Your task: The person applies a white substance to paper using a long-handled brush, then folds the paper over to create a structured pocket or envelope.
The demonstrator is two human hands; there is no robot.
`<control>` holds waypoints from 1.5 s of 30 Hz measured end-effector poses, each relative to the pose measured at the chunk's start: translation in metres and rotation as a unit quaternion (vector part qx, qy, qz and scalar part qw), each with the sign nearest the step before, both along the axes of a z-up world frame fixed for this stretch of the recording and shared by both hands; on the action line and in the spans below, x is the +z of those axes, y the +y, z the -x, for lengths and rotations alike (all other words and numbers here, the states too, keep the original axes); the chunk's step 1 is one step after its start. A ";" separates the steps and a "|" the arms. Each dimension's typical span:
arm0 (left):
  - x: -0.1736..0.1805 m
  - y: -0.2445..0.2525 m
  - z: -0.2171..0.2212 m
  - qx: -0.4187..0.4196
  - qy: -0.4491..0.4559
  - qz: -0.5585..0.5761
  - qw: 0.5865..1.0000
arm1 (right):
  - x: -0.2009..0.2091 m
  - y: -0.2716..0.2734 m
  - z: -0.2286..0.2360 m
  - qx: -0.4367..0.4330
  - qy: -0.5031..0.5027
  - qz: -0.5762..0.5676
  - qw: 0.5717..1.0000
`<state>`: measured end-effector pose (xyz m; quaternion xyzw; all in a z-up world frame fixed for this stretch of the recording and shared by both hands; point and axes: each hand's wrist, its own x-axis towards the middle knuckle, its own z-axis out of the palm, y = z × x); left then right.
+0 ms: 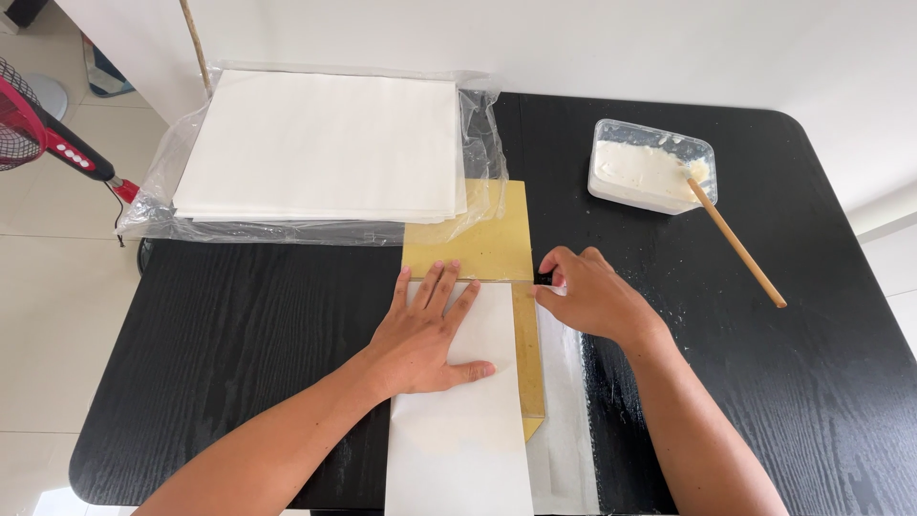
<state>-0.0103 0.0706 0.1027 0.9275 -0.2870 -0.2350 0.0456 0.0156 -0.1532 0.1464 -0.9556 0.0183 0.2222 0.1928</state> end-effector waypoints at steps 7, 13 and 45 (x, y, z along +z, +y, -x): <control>-0.001 0.000 0.000 -0.007 -0.001 0.000 1.000 | -0.030 -0.006 -0.001 0.031 -0.047 0.080 0.995; -0.002 0.000 0.000 -0.012 -0.011 -0.002 1.000 | -0.041 -0.002 -0.001 -0.006 -0.082 0.086 0.993; -0.014 -0.002 0.000 -0.046 -0.021 0.045 0.998 | 0.017 -0.009 0.024 -0.055 0.110 -0.136 0.983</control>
